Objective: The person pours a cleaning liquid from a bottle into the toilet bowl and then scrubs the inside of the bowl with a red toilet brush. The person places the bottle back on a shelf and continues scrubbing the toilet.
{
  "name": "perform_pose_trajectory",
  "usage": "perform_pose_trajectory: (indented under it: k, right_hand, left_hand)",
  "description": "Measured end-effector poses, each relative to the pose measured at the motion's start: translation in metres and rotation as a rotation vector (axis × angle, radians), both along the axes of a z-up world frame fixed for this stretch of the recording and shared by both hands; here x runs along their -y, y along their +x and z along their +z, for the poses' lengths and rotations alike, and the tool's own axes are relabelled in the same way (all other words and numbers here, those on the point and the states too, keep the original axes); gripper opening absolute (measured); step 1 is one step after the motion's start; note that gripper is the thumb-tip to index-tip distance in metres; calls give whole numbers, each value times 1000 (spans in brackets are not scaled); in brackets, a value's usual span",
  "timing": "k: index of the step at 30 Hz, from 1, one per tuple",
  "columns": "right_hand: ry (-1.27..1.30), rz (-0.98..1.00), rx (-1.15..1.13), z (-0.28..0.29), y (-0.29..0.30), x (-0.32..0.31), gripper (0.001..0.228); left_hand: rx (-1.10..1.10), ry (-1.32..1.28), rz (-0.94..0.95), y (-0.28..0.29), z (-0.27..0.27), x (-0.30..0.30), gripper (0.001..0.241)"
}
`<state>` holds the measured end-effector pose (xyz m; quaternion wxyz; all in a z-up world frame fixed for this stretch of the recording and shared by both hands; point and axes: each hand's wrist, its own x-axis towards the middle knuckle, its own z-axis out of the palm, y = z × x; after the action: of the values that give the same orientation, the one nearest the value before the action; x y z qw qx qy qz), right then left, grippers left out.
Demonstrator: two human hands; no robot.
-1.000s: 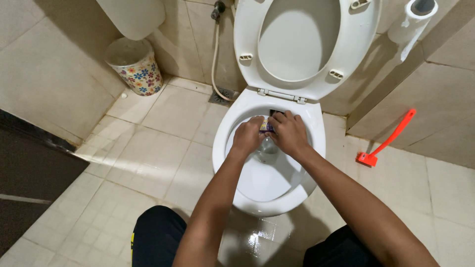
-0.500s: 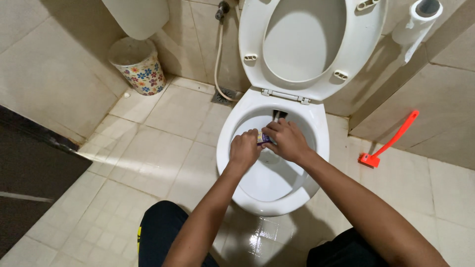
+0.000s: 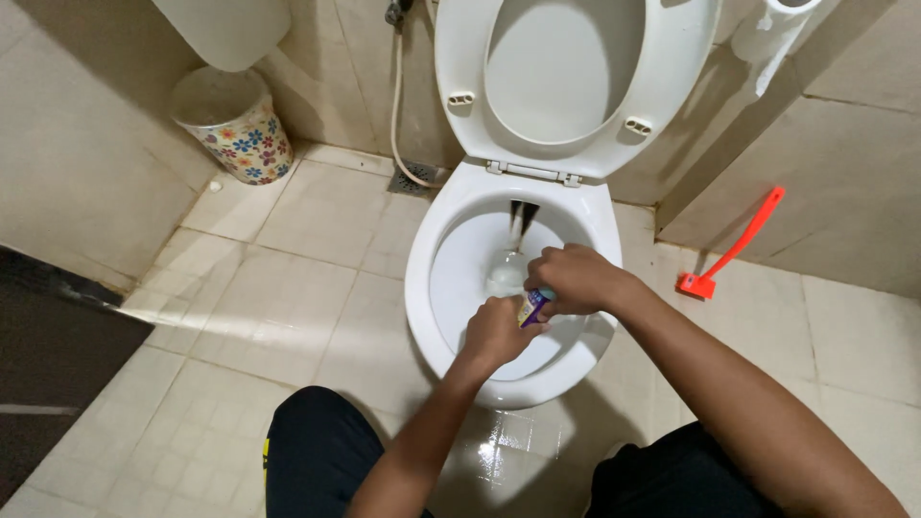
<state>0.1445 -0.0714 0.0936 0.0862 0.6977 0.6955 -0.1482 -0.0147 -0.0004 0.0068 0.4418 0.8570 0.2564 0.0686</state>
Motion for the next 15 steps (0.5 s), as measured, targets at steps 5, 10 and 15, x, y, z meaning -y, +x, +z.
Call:
perform_pose_trajectory:
  k: [5, 10, 15]
  right_hand:
    - [-56, -89, 184, 23, -1, 7, 32]
    - [40, -134, 405, 15, 8, 9, 36]
    - [388, -151, 541, -1, 27, 6, 5]
  left_hand:
    - [48, -46, -7, 38, -6, 11, 40]
    - [354, -79, 24, 88, -44, 11, 37]
    - [561, -137, 31, 121, -50, -6, 40]
